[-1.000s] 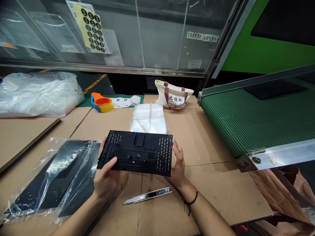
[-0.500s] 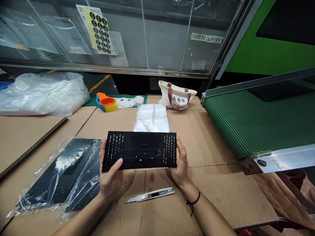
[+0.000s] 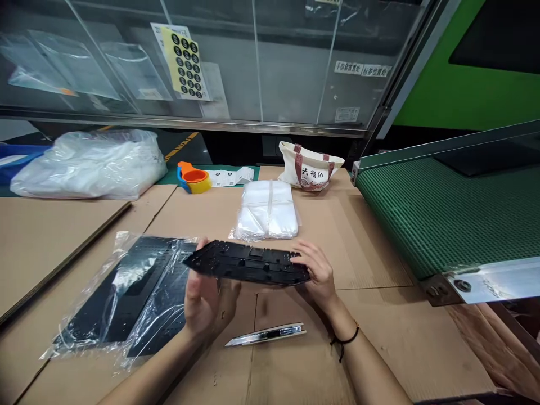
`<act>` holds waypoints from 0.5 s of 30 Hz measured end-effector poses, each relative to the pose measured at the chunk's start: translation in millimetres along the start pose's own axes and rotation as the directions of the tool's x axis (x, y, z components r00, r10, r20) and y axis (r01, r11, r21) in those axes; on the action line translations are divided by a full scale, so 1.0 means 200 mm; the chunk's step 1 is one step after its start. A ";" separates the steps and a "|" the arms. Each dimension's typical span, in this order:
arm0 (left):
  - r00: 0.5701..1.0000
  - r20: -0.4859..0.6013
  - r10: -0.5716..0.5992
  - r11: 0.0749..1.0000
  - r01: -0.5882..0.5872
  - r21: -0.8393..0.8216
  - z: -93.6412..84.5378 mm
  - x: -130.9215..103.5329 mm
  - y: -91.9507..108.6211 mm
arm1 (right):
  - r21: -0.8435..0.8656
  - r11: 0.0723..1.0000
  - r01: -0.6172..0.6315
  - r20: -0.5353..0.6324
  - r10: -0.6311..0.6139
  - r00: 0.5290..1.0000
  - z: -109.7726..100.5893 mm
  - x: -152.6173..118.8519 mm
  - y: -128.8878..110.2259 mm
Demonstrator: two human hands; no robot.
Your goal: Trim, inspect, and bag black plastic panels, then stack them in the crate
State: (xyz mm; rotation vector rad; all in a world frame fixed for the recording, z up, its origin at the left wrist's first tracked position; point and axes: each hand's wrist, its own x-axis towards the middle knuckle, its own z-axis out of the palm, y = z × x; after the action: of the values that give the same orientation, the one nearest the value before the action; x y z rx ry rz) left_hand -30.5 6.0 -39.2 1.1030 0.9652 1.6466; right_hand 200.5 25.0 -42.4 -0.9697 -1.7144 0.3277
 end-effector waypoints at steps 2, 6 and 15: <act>0.999 -0.028 0.038 0.999 -0.039 -0.029 -0.02 0.02 -0.02 | 0.222 0.942 -0.250 0.190 0.210 0.959 -0.01 0.01 0.00; 0.996 -0.015 0.088 0.968 -0.082 0.239 -0.05 0.05 -0.01 | 0.416 0.701 -0.580 0.246 0.527 0.814 0.00 0.01 0.03; 0.840 0.444 0.310 0.752 -0.503 0.426 0.01 0.04 0.30 | 0.629 0.663 -0.406 -0.285 0.683 0.672 -0.06 0.02 0.24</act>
State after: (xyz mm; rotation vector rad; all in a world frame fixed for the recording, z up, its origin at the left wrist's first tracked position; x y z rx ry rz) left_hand -45.3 -3.7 19.4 2.0468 1.0090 1.4618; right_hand 231.1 55.1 -65.6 -1.0414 -0.7210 0.8312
